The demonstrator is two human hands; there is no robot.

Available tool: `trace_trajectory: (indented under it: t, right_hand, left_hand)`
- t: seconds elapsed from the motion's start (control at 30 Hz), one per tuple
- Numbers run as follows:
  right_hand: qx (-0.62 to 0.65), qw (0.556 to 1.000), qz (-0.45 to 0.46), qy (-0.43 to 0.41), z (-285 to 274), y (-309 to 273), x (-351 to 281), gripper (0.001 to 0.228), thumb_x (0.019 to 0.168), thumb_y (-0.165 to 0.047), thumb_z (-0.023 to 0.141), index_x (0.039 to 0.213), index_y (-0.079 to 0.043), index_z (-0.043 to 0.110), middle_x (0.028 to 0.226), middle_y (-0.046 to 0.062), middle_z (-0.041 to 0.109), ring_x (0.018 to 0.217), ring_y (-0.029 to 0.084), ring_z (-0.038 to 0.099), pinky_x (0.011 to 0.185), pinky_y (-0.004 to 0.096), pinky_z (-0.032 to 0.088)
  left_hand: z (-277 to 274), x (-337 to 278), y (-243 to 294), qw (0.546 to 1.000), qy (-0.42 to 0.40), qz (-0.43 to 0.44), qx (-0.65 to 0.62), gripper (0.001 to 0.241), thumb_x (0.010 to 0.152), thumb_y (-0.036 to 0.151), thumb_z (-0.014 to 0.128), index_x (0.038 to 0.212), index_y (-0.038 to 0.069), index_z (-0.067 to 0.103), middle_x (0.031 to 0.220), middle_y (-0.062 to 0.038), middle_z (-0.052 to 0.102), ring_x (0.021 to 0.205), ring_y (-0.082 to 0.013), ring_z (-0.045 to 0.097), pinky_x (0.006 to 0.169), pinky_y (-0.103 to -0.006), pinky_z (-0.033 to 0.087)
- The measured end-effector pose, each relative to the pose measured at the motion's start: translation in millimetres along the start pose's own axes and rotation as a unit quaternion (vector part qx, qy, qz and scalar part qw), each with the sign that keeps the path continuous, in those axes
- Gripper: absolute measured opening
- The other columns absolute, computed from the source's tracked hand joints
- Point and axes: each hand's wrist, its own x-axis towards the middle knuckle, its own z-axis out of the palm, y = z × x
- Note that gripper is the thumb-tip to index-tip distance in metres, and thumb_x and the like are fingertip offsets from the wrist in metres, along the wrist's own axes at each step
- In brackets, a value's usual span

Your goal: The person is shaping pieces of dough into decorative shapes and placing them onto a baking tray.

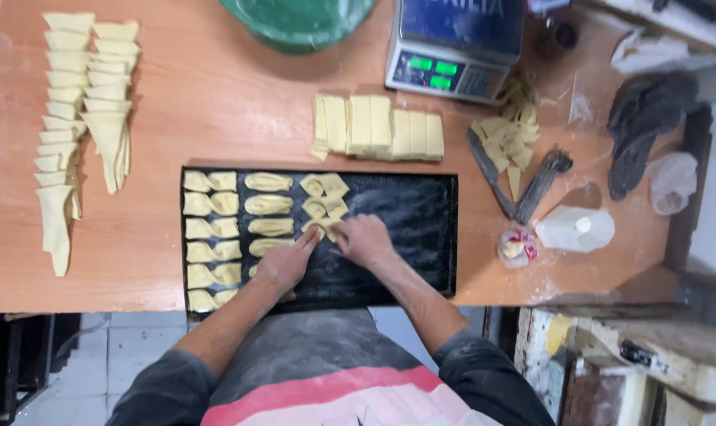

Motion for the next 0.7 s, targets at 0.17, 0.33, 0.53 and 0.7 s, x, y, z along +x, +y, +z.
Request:
trace_trajectory:
  t: [0.17, 0.33, 0.53, 0.7]
  right_hand:
    - [-0.07, 0.986, -0.043, 0.148, 2.9, 66.6, 140.4, 0.019, 0.074, -0.022, 0.07, 0.092, -0.016, 0.069, 0.082, 0.008, 0.062, 0.082, 0.032, 0.062, 0.069, 0.044, 0.051]
    - [-0.112, 0.976, 0.027, -0.187, 5.7, 113.1, 259.8, 0.084, 0.074, -0.032, 0.076, 0.149, -0.01, 0.045, 0.147, 0.015, 0.054, 0.139, 0.035, 0.047, 0.114, 0.051, 0.038]
    - [-0.126, 0.949, 0.017, -0.29, 28.8, 140.0, 293.3, 0.107, 0.042, -0.065, 0.095, 0.133, -0.015, 0.065, 0.127, 0.014, 0.065, 0.119, 0.035, 0.06, 0.095, 0.046, 0.053]
    - [0.013, 0.962, -0.021, -0.274, -16.6, 96.8, 275.3, 0.089, 0.047, -0.039, 0.102, 0.121, -0.005, 0.066, 0.128, 0.019, 0.057, 0.121, 0.04, 0.059, 0.103, 0.047, 0.053]
  left_hand:
    - [-23.0, -37.6, 9.8, 0.992, 0.107, -0.031, -0.064, 0.063, 0.096, 0.027, 0.044, 0.157, 0.041, 0.034, 0.163, 0.025, 0.027, 0.083, -0.0368, 0.076, 0.075, -0.0486, 0.066]
    - [-3.1, -74.7, 19.4, 0.96, 0.261, -0.06, -0.083, 0.059, 0.092, 0.03, 0.049, 0.149, 0.046, 0.045, 0.155, 0.028, 0.041, 0.084, -0.0235, 0.077, 0.066, -0.0373, 0.067]
    - [-6.2, -117.7, 21.4, 0.929, 0.297, -0.122, -0.186, 0.041, 0.091, 0.028, 0.054, 0.131, 0.036, 0.063, 0.146, 0.023, 0.056, 0.099, -0.0188, 0.075, 0.075, -0.0362, 0.067]
    - [14.3, -123.4, 15.9, 0.918, 0.319, -0.16, -0.175, 0.038, 0.092, 0.028, 0.056, 0.127, 0.038, 0.066, 0.14, 0.022, 0.06, 0.102, -0.014, 0.073, 0.08, -0.0311, 0.064]
